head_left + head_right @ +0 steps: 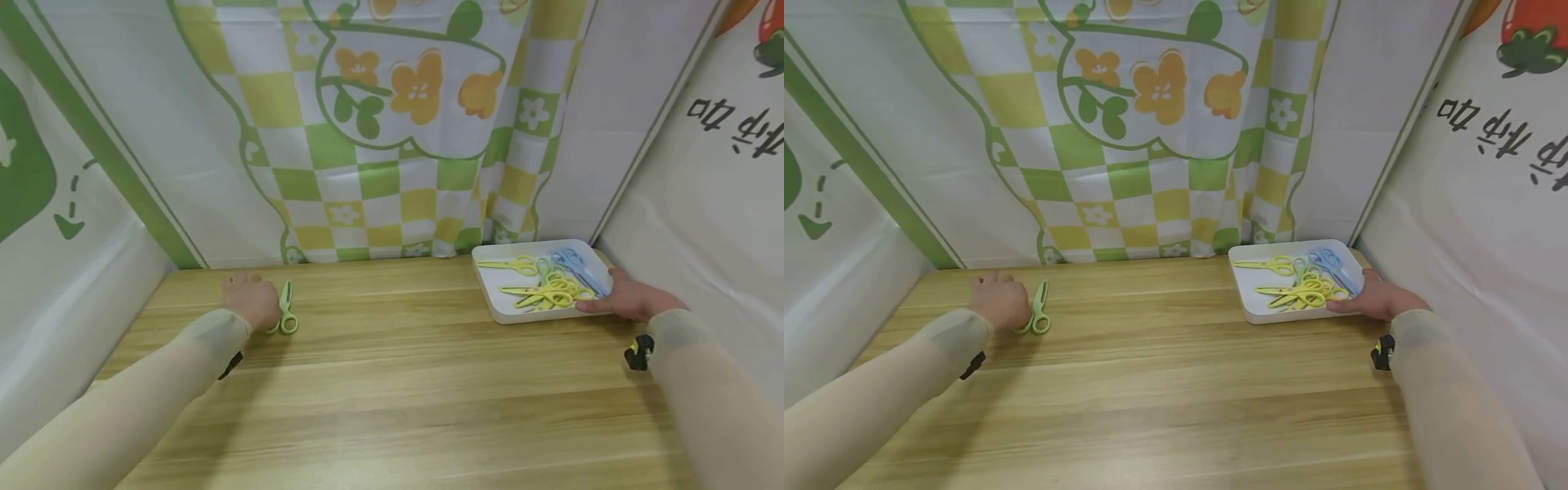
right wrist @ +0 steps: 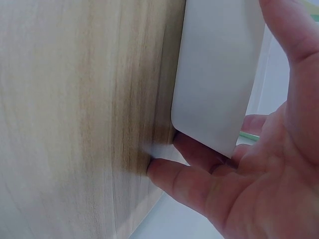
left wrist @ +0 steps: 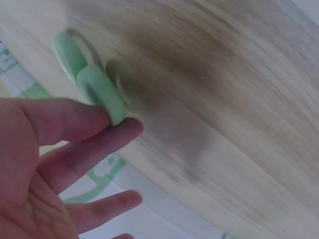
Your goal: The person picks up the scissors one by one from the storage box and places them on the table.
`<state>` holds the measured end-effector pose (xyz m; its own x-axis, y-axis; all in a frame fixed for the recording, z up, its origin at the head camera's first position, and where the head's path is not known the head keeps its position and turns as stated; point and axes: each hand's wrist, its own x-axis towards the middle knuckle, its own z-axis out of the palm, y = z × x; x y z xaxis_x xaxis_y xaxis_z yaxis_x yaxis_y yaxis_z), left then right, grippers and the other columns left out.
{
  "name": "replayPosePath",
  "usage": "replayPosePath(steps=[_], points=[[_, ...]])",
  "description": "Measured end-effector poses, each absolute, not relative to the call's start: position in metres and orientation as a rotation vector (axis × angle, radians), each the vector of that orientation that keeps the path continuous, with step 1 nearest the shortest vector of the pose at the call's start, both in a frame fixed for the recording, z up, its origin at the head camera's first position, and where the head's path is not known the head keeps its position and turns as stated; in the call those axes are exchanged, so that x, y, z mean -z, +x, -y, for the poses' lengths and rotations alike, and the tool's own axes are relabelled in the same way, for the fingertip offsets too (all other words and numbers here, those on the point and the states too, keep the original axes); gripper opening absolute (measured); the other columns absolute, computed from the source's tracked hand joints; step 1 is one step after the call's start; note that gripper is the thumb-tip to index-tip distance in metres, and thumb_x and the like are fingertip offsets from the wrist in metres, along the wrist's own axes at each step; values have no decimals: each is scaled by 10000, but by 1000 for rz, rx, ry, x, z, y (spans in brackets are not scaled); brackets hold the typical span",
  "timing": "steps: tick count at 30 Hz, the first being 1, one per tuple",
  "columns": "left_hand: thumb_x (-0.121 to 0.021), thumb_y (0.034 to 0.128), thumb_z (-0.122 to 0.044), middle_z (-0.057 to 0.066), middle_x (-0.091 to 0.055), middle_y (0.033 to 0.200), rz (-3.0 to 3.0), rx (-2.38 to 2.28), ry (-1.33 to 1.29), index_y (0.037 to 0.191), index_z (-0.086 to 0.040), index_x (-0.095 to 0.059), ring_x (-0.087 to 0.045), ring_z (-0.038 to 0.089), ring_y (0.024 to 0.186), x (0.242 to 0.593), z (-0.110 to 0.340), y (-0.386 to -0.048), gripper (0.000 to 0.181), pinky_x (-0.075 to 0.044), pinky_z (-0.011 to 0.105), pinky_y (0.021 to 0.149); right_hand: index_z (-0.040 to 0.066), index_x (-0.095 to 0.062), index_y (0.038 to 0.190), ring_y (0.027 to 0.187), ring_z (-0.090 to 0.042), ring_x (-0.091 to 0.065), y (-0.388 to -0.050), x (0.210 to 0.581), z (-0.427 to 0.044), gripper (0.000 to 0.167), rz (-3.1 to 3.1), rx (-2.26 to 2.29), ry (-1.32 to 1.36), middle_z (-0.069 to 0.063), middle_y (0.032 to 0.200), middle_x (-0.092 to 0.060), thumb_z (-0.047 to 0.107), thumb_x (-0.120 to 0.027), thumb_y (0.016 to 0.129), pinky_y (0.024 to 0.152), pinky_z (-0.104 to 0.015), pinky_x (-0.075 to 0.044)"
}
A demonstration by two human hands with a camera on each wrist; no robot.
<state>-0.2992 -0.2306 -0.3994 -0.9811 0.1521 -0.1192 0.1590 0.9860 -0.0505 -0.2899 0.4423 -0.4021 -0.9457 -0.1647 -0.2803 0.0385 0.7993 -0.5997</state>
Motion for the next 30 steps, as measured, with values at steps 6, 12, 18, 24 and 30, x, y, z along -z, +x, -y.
replayPosePath(steps=[6, 12, 18, 24, 30], points=[[-564, 813, -104, 123, -575, 864, -2937, 77, 224, 642, -138, -565, -399, 455, 1029, 396, 233, -293, 175, -246, 659, 916, -238, -36, 1419, 1248, -563, -269, -291, 404, -444, 1107, -2667, 901, -90, -461, 1395, -181, 387, -768, 873, 1053, -695, -189], [-547, 829, -94, 98, -563, 822, -2877, 76, 199, 635, -134, -562, -400, 449, 1020, 389, 231, -291, 198, -237, 661, 917, -228, 20, 1437, 1269, -579, -229, -293, 405, -444, 1160, -2663, 912, -89, -461, 1424, -113, 391, -777, 865, 1059, -693, -174], [-547, 806, -74, 94, -578, 820, -2819, 54, 163, 634, -132, -557, -389, 430, 1005, 384, 227, -290, 182, -218, 647, 916, -235, 49, 1431, 1280, -594, -196, -294, 405, -444, 1194, -2661, 896, -72, -471, 1432, -77, 407, -780, 859, 1061, -696, -160], [-548, 813, -53, 110, -565, 884, -2803, 62, 148, 657, -122, -555, -387, 401, 953, 375, 222, -289, 171, -243, 600, 886, -241, 31, 1419, 1194, -539, -288, -294, 402, -442, 1185, -2636, 913, -59, -462, 1378, -159, 405, -787, 855, 1043, -659, -231], [-549, 906, -151, 193, -626, 993, -2926, 199, 249, 648, -141, -604, -435, 482, 1064, 366, 211, -288, 263, -301, 614, 918, -228, 41, 1415, 1189, -520, -289, -294, 402, -438, 1185, -2612, 984, -20, -444, 1360, -177, 369, -808, 843, 1050, -644, -229]])
